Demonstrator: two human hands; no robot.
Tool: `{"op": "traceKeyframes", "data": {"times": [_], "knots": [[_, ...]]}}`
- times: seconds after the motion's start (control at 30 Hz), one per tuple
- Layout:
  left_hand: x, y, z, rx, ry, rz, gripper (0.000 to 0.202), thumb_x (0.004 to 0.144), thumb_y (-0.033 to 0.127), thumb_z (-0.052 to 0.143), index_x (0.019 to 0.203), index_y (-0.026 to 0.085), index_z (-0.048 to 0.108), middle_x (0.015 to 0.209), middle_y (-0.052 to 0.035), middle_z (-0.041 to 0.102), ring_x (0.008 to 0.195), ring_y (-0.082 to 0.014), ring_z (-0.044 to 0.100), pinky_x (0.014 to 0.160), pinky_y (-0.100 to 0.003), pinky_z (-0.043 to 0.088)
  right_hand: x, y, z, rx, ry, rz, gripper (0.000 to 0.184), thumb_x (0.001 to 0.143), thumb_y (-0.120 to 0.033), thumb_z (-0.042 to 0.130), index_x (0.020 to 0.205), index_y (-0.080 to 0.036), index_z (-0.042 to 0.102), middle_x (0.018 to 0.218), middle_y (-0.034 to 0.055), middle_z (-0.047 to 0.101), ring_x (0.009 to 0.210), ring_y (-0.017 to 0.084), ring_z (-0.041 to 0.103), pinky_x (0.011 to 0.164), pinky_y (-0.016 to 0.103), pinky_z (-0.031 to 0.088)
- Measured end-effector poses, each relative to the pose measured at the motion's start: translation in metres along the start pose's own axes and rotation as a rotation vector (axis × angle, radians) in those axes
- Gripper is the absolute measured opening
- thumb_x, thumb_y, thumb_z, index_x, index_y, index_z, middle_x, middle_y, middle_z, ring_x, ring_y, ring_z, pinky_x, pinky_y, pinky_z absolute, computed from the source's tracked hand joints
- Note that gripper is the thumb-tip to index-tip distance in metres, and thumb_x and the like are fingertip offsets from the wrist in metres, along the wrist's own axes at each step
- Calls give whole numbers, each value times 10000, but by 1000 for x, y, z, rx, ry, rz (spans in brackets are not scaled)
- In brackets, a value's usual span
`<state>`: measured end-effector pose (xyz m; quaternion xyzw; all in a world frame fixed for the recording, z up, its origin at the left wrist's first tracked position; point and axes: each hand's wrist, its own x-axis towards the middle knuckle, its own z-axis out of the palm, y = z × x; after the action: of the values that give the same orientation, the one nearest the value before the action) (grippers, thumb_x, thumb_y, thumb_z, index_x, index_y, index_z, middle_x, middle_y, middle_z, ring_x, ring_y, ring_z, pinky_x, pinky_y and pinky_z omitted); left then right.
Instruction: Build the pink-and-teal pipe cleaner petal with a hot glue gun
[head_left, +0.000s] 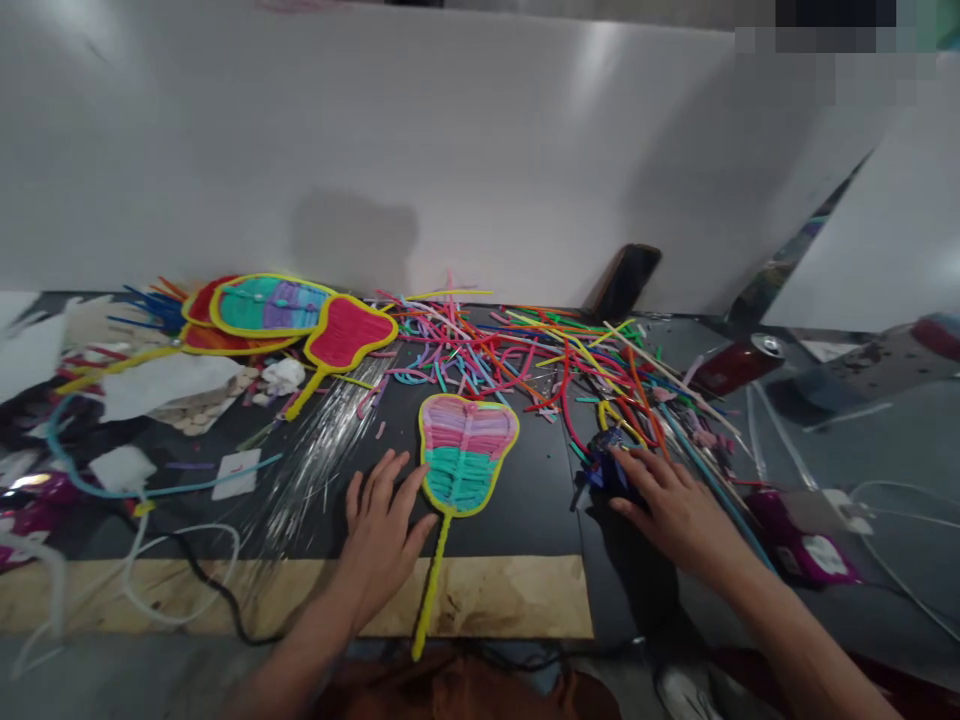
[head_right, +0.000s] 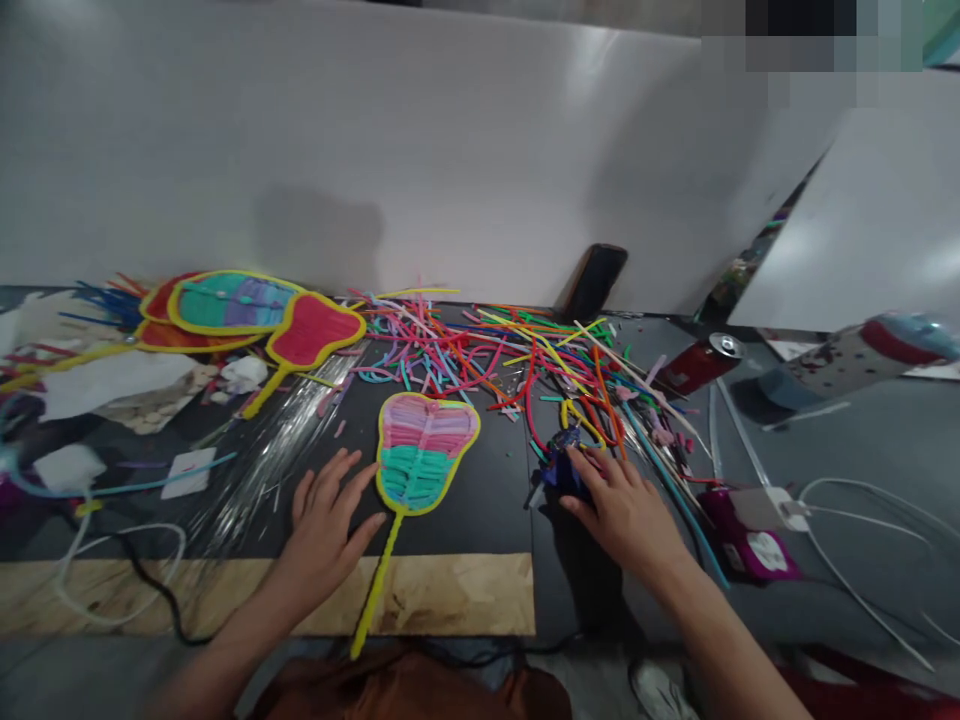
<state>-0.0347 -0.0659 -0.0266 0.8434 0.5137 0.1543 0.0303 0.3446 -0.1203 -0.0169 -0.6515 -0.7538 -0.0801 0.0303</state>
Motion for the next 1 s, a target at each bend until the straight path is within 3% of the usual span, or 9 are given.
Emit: {"op": "traceKeyframes", "data": {"times": [0.1, 0.17, 0.3, 0.43, 0.53, 0.63, 0.73, 0.83, 1.0], "knots": [[-8, -8, -3, 6, 2, -37, 406, 884, 273, 463, 1277, 199, 526, 1379, -151, 488, 1335, -299, 374, 1084, -530, 235, 9, 6, -20, 23, 97, -55, 384, 966, -395, 324, 985, -182, 643, 943, 124, 676, 851, 252, 611, 783, 397, 466], [-8, -15, -7, 19, 2, -50, 404, 888, 287, 466, 1276, 193, 528, 1380, -154, 486, 1343, -303, 362, 1086, -534, 234, 20, 3, -34, 68, 180, -31, 463, 983, -401, 261, 757, -190, 605, 694, 87, 645, 677, 215, 603, 683, 343, 457], [2, -30, -19, 53, 50, -99, 407, 904, 338, 466, 1274, 179, 531, 1380, -167, 479, 1352, -310, 348, 1094, -529, 220, 38, -30, -50, 166, 290, 91, 489, 987, -431, 229, 700, -200, 550, 544, 34, 590, 476, 157, 553, 493, 265, 363], [16, -29, -29, -13, 137, -64, 423, 919, 390, 441, 1281, 183, 514, 1328, -150, 544, 1350, -302, 362, 1107, -518, 199, 40, -88, -40, 265, 68, 19, 400, 978, -281, 280, 701, -210, 560, 542, 19, 605, 458, 130, 559, 468, 238, 314], [19, -23, -31, -138, 151, 12, 427, 919, 429, 451, 1260, 179, 509, 1012, -89, 716, 1207, -271, 536, 1118, -511, 175, 40, -113, -29, 298, -115, -111, 255, 935, -246, 435, 728, -200, 577, 607, 24, 642, 555, 132, 607, 531, 221, 344], [12, -22, -26, -213, 87, -1, 406, 930, 411, 440, 1265, 191, 505, 819, -32, 741, 965, -224, 671, 1125, -506, 147, 46, -100, -30, 270, -196, 50, 192, 932, -237, 455, 827, -187, 608, 692, 37, 673, 658, 149, 638, 593, 217, 379], [2, -21, -18, -212, 27, 11, 354, 939, 385, 413, 1220, 225, 557, 1006, -66, 738, 980, -223, 672, 1124, -532, 97, 62, -66, -36, 233, -173, 179, 202, 935, -205, 431, 1015, -153, 610, 912, 96, 696, 844, 184, 649, 701, 238, 413], [-5, -12, -12, -197, -8, 44, 324, 937, 378, 426, 1174, 239, 598, 1100, -76, 715, 949, -215, 680, 1121, -550, 71, 88, -43, -35, 220, -179, 226, 236, 926, -229, 444, 1063, -188, 632, 1076, 99, 673, 979, 197, 622, 773, 247, 419], [-10, 4, -10, -164, -26, 90, 320, 950, 358, 429, 1189, 220, 592, 1064, -81, 725, 1000, -207, 663, 1127, -550, 39, 143, -46, -15, 213, -242, 303, 315, 933, -367, 412, 1006, -211, 677, 1027, 100, 700, 888, 206, 652, 683, 258, 426]]}}
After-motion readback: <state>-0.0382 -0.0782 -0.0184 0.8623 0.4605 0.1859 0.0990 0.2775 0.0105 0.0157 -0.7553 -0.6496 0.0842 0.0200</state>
